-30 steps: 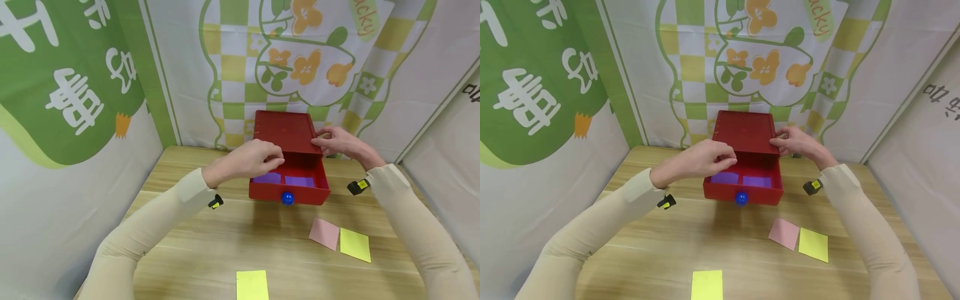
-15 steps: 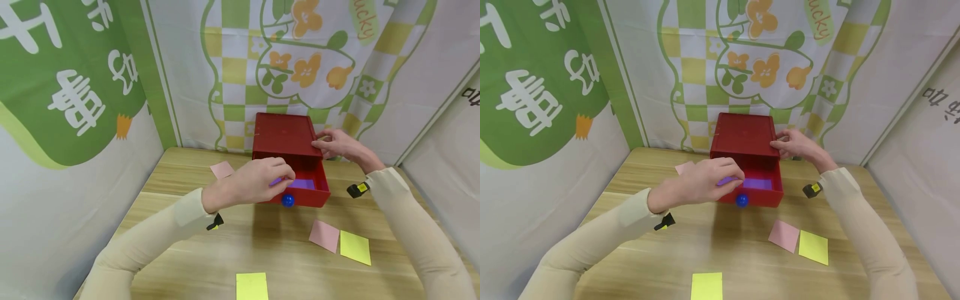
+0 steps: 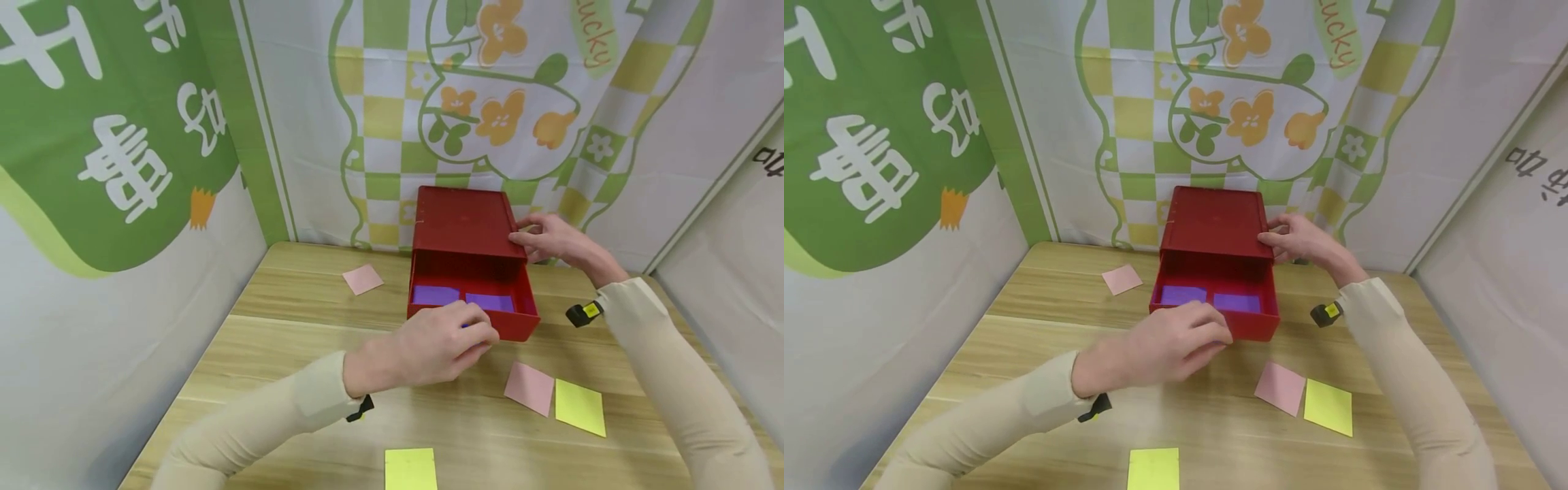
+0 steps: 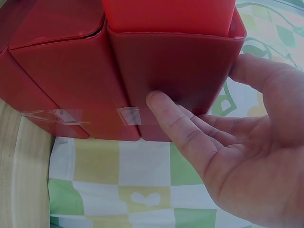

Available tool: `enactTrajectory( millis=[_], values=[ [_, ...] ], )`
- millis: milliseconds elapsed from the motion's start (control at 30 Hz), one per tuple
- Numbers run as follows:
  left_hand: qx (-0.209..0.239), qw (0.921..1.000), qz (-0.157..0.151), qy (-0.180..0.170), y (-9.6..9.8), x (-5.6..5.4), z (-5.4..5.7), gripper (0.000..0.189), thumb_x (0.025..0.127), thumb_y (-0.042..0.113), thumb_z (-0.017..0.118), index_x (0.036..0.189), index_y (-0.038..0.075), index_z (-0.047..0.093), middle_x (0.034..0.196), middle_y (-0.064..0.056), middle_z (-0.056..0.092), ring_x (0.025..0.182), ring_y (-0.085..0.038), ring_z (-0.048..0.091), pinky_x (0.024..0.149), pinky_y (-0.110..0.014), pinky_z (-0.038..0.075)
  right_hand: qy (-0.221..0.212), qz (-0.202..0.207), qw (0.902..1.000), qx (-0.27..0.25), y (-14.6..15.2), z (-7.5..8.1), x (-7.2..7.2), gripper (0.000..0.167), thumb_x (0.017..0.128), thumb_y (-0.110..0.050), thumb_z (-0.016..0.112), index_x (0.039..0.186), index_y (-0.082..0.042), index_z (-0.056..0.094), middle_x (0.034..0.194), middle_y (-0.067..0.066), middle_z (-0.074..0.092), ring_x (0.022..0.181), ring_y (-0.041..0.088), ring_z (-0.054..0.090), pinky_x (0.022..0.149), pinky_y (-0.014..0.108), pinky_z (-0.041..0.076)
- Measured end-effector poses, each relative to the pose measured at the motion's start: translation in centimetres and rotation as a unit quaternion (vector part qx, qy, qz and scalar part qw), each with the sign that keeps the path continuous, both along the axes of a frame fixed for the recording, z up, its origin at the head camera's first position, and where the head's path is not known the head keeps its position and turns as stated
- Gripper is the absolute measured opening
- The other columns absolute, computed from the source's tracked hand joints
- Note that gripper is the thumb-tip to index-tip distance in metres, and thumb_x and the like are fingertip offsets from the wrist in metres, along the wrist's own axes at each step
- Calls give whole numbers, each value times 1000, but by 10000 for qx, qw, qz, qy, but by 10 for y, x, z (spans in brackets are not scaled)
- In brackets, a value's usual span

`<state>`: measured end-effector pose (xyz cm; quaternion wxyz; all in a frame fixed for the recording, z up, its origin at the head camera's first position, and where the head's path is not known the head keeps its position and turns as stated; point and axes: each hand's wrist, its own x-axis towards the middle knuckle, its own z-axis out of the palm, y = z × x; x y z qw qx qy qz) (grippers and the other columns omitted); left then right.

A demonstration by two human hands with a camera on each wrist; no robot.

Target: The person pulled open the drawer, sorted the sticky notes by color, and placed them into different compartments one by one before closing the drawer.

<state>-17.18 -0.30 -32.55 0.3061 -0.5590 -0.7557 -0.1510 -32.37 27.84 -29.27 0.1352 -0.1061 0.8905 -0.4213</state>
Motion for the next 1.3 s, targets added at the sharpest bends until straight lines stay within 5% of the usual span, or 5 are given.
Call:
enactTrajectory(
  millis=[267,667,867,1067,1300],
  values=[
    [76,9916,643,1118,10,7,-22,18,96,8,50,96,14,68,103,-3,65,92,-16,61,72,-22,54,48,-19,10000,13,1,0,1,66,97,-34,61,146,2,35,118,21,62,85,17,64,75,33,62],
    [141,9802,1240,1537,19,11,-44,13,93,5,54,94,12,65,100,-7,62,92,-20,59,66,-23,52,61,23,10000,7,2,-2,-1,67,97,-35,61,146,2,36,118,20,63,84,15,64,76,35,62],
    [172,9778,1411,1541,21,9,-50,5,90,8,62,92,11,65,101,-8,63,94,-21,58,71,-23,54,37,6,10000,53,2,-3,0,68,97,-35,62,147,2,35,122,23,61,85,15,65,77,34,62],
    [18,9695,1567,1884,21,7,-52,25,94,5,43,88,9,67,95,-7,61,87,-20,55,71,-23,52,76,35,9999,103,2,-3,1,70,97,-37,62,147,2,34,122,24,61,84,15,66,81,39,61],
    [26,9636,1579,2157,19,12,-38,32,95,2,39,84,8,69,90,-6,62,84,-18,56,75,-21,53,105,66,9999,46,4,-4,-1,70,97,-38,62,147,3,36,122,24,62,87,16,67,83,42,61]
  ],
)
